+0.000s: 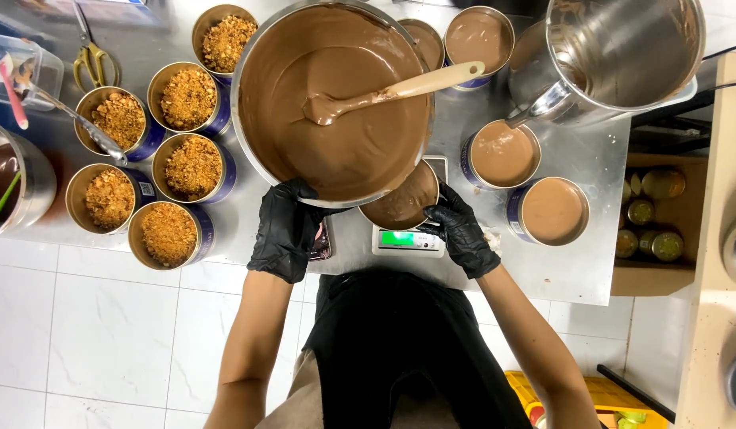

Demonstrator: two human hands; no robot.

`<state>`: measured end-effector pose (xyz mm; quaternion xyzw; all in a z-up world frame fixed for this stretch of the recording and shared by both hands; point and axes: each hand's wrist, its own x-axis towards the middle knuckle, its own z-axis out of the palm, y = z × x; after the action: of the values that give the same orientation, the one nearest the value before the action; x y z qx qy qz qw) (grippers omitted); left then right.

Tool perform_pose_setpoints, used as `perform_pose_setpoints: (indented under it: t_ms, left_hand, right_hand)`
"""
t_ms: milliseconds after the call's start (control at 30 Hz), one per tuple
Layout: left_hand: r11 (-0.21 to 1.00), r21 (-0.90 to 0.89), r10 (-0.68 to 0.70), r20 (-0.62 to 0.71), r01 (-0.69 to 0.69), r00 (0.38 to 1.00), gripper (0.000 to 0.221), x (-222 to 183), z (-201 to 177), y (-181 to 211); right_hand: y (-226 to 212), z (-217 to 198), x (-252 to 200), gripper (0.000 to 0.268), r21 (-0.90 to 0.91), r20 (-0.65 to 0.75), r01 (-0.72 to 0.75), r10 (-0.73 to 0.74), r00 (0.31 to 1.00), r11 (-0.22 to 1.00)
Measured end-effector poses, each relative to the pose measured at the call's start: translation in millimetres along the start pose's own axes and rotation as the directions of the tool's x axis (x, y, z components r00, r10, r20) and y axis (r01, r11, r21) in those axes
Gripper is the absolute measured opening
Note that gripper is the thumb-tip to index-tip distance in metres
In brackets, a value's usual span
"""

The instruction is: Pouring melted chocolate from a stainless steel bowl into several prepared tins, using a spatula to guide the flow and scraping the bowl while weighing each tin on a digital scale.

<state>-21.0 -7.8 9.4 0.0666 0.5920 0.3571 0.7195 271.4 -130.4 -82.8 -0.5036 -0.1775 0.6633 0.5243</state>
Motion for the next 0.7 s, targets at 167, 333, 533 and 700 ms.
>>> perform_pose_setpoints:
  t_ms: [167,333,533,700]
  left_hand:
    - [1.000,-0.012,0.006,0.031,-0.005,1.000,0.014,-3.5,0.4,1.5]
    - [1.000,0.023,0.020,0.030,-0.021,0.999,0.012,-15.1,2.9,8.4]
    - [0.952,-0.289,0.142,0.138,-0.097,0.980,0.013,-5.3,-18.0,10.1]
    - [0.985,-0.038,0.170,0.019,-0.169,0.985,0.009,-23.4,-37.1,27.0]
  right_hand:
    - [1.3,1.3,3.3,0.071,0.009,0.000,-0.009,0.009,1.000,1.000]
    - [5.6,1.3,8.2,0.072,0.025,0.035,0.011,-0.012,0.999,1.000]
    - [5.3,9.8,15.4,0.070,0.061,0.022,-0.071,0.069,0.997,0.996]
    - [33.8,10.3,59.3,0.062,0.171,0.113,0.002,-0.022,0.993,0.985]
